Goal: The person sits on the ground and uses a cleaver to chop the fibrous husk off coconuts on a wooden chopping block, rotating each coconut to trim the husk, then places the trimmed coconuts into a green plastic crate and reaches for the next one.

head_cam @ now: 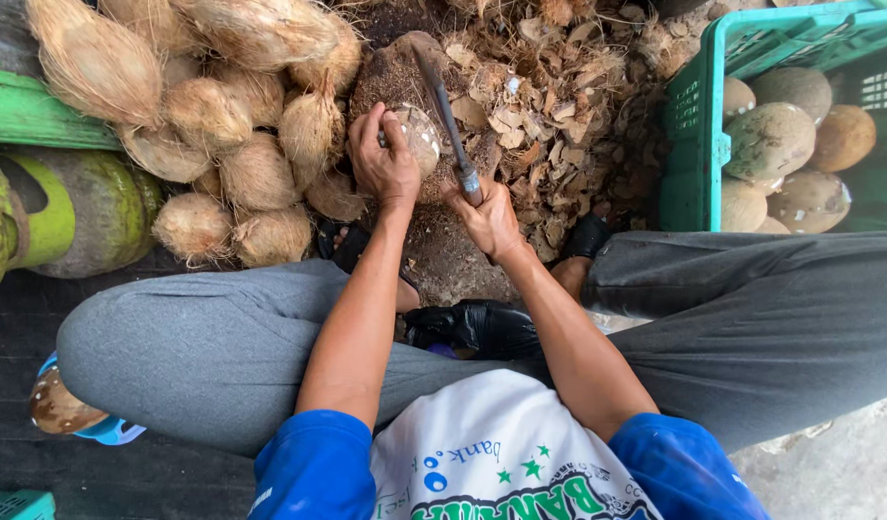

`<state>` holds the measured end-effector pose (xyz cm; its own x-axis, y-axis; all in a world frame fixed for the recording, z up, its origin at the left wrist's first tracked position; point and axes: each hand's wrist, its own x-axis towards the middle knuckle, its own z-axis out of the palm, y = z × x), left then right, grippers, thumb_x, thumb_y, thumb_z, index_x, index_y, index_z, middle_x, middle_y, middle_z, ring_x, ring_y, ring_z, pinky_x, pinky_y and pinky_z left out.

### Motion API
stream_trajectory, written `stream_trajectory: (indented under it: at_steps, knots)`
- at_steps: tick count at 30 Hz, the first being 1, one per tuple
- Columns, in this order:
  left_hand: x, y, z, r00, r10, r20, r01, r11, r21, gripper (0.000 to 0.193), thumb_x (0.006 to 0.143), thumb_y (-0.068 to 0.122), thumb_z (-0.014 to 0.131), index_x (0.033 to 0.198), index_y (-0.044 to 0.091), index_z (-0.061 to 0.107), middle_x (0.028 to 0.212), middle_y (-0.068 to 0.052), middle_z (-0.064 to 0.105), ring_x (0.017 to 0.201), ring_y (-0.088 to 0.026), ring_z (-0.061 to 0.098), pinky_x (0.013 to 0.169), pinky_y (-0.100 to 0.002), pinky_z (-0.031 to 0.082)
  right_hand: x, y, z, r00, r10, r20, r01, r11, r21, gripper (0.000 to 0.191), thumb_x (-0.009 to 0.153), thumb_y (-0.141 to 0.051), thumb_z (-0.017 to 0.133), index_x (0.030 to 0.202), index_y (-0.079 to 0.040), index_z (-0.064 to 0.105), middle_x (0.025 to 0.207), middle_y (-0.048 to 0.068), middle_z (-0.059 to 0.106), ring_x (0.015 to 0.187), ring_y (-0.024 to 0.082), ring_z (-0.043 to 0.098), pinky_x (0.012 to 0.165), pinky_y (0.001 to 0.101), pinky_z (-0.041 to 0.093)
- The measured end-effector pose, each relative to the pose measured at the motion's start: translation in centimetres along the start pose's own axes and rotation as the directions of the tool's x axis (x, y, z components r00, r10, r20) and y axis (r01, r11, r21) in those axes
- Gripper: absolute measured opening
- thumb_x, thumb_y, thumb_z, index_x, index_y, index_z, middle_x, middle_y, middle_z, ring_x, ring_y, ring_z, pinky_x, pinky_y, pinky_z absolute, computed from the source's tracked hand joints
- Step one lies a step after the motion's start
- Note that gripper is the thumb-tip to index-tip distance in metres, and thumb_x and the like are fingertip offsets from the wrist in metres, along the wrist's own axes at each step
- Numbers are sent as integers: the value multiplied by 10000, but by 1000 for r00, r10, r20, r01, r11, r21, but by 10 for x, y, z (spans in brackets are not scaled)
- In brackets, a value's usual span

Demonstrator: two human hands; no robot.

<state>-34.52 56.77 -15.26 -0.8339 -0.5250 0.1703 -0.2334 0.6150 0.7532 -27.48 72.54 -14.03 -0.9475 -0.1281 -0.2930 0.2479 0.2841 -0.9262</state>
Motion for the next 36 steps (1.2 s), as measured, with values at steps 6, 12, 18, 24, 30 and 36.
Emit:
stream_trajectory:
  at_steps: [6, 12, 18, 24, 30, 36]
  knots:
    - [-3, 2, -3, 1000, 29, 6, -29, 999, 29, 400, 992, 438, 550, 1193, 144, 733, 1226, -66, 643, 1077, -221, 641, 856, -400, 542, -2, -2, -6, 992, 127, 23, -122, 980, -155, 488, 948, -418, 736, 685, -51, 552, 557, 26, 517, 523, 140, 478, 523, 362, 429]
    - [-1, -7, -2, 985, 169, -46, -168, 985, 24, 369, 1043, 395, 561, 1228, 130, 737, 1247, -81, 649, 1116, -252, 642, 938, -416, 538, -2, 5, 1, 998, -1, -61, 5, 998, 69, 388, 944, -398, 695, 708, -113, 577, 594, 7, 544, 535, 126, 476, 514, 376, 410]
    - [-1, -4, -2, 995, 90, 41, -92, 995, 41, 409, 1011, 448, 544, 1214, 146, 731, 1247, -65, 659, 1093, -235, 658, 899, -409, 562, 1, 12, -2, 946, 315, 79, -307, 946, -103, 444, 967, -415, 684, 673, -136, 504, 600, 25, 536, 491, 163, 466, 498, 389, 447]
    - [1, -8, -6, 992, 118, 45, -119, 993, 22, 467, 1014, 500, 581, 1277, 135, 705, 1287, -103, 614, 1123, -254, 643, 922, -441, 551, 1, 6, 3, 999, 47, -13, -46, 995, 94, 382, 974, -392, 669, 711, -155, 526, 632, -10, 579, 527, 129, 503, 511, 353, 452]
    - [3, -7, -6, 999, -23, 40, 26, 997, -75, 501, 921, 560, 641, 1212, 159, 716, 1249, -98, 628, 1090, -246, 655, 881, -430, 585, -1, 11, 11, 967, 245, 74, -249, 967, 50, 468, 966, -420, 670, 650, -123, 494, 545, 11, 526, 434, 144, 468, 426, 335, 435]
    - [17, -3, -10, 993, -110, 36, 113, 990, -89, 576, 862, 633, 723, 1203, 170, 722, 1216, -68, 703, 1104, -234, 677, 910, -443, 555, 3, 2, 0, 964, 261, 46, -262, 965, 7, 472, 953, -439, 667, 634, -158, 461, 534, 3, 500, 439, 143, 459, 446, 356, 414]
